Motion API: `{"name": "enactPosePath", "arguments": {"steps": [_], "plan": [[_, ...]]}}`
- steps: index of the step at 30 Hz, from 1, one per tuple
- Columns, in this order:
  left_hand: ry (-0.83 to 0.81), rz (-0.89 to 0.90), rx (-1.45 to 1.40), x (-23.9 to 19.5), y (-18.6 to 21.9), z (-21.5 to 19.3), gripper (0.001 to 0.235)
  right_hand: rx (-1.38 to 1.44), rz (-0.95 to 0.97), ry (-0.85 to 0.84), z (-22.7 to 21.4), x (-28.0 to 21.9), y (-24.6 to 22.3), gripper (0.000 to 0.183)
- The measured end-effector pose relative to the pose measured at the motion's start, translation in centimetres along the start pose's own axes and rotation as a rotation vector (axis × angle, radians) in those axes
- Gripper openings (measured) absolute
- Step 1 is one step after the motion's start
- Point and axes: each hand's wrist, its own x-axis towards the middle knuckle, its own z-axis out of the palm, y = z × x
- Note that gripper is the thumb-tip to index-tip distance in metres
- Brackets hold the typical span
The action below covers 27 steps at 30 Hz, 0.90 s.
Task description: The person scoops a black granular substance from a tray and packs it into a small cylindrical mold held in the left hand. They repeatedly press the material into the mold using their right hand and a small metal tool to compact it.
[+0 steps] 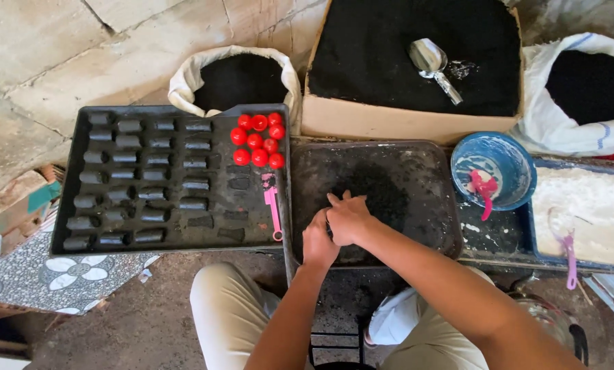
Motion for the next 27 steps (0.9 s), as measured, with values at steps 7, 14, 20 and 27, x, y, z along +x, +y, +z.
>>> {"name": "enactPosePath", "arguments": {"steps": [7,14,20,27], "plan": [[0.019,0.003,0.044,0.2,-0.4,0.8,0.048,0.186,-0.03,0.036,-0.5,-1.3,1.0,0.033],[0.01,-0.013,0.01,0.2,-0.3,0.1,0.049,0.262,-0.007,0.003,-4.1,-4.4,-0.1,0.029],[0.002,-0.016,-0.016,0.2,-0.1,-0.1,0.049,0.243,0.029,-0.031,-2.6,-3.0,-0.1,0.032],[0.018,-0.004,0.043,0.6,-2.2,1.5,0.041,0.395,-0.025,0.023,-4.8,-6.0,0.6,0.039]]}}
